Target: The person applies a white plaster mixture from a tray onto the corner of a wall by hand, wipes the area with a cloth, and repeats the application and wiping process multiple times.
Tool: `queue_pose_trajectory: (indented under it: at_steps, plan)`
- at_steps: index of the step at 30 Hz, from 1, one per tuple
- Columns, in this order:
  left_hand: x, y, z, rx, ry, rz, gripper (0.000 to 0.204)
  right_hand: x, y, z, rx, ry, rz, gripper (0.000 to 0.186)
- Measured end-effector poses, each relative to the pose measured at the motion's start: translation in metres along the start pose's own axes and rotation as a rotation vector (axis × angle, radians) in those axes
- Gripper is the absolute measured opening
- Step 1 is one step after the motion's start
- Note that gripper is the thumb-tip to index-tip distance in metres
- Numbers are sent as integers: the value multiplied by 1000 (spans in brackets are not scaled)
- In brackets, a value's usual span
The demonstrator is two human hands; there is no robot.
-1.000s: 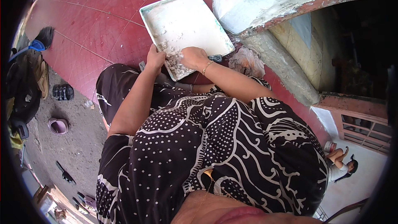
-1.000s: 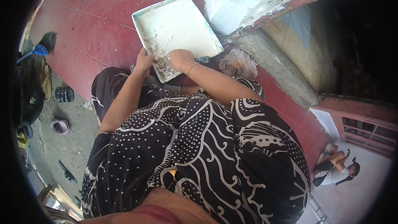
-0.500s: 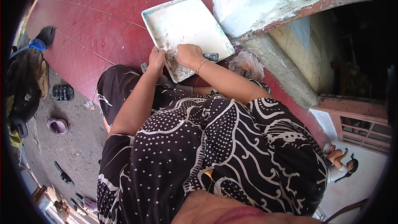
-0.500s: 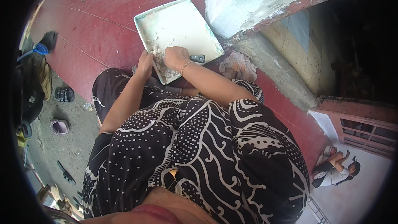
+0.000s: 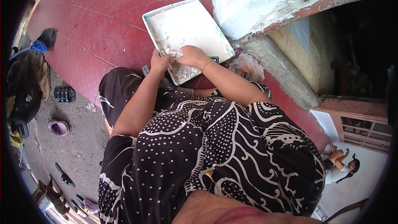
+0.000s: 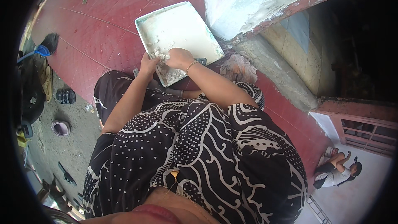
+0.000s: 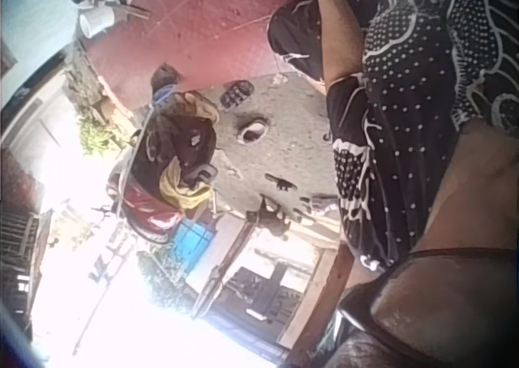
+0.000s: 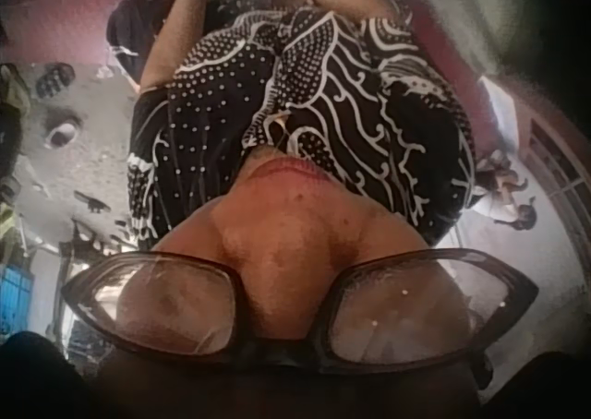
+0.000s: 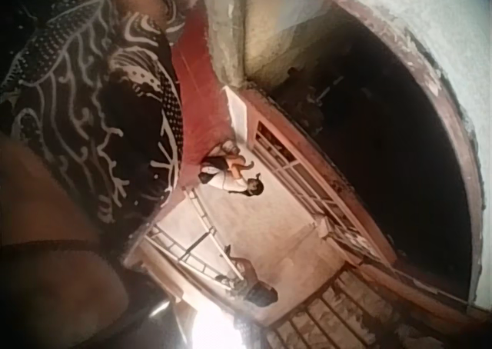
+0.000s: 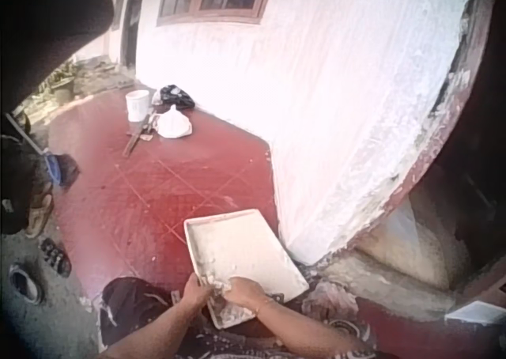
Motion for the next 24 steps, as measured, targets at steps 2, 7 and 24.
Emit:
queue_pose_trajectory:
  at_steps: [2,7,24]
  plan:
    - [1,-1,0,-14,20,-21,42,1,-1,1,-2,-8,14,42]
    - [0,0,-3,-27,49,-36,39,1,0,2,-11,-31,20,46]
    - [10,1,-9,-38,-45,185,39,-13,-29,23,-196,95,162,41]
Point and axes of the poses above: each hand's wrist, its own z-axis away from the middle knuckle, its own y-axis out of the palm, x = y × z, the point moved 9 cm from there along -z, towards the middle knuckle, and after that the axes turned 7 degrees about y, right-handed, at the moved point
